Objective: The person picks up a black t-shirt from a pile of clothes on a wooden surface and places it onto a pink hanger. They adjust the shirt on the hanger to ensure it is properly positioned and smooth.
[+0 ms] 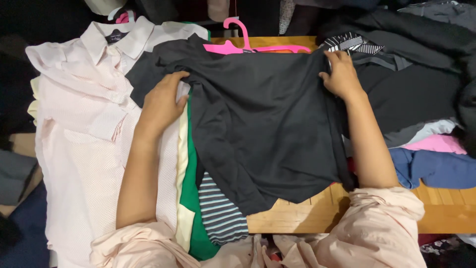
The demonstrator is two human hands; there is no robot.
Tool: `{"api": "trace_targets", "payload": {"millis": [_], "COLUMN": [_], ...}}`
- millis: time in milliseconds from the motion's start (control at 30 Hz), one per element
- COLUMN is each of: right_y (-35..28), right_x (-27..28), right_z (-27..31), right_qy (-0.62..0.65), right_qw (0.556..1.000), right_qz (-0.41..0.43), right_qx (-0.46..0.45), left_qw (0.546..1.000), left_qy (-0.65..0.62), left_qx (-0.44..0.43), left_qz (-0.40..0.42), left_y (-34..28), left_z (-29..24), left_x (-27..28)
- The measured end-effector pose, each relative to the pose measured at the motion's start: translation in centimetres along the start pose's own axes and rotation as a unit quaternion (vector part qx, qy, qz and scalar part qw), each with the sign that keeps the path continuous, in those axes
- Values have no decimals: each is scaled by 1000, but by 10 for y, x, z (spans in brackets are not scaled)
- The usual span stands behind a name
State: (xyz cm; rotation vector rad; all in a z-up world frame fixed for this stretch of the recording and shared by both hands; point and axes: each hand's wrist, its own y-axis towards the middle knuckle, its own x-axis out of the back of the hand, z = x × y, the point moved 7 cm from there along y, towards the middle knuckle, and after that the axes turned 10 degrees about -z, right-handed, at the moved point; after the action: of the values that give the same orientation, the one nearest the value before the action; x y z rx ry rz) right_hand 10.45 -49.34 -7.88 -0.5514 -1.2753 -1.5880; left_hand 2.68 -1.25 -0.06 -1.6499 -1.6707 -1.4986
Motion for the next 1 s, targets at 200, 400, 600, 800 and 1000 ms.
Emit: {"api": "trace_targets", "payload": {"millis": [200,400,600,800,1000], "right_y": [-58,-84,-76,-67,-53], "right_x": [27,11,-46,54,24], "right_z": [11,4,-33,24,-128], "right_qy": [-119,-194,-253,72,341], "right_qw": [990,967,949,990,882], "right_qz": [40,98,159,14,-275], "right_qx": [-59,-130,-103,-122,-174], "left_qw": [964,977,958,851,864], "left_qy": [259,207,-283,-512,-352], "left_qx": [-24,-17,10,55,25], "left_qz": [-50,-48,33,-105,-358], "left_y": [-16,-16,-7,-11,-3], "left_z": [-20,-20,-61,8,48], "left_x": [-27,-71,-28,-7,76]}}
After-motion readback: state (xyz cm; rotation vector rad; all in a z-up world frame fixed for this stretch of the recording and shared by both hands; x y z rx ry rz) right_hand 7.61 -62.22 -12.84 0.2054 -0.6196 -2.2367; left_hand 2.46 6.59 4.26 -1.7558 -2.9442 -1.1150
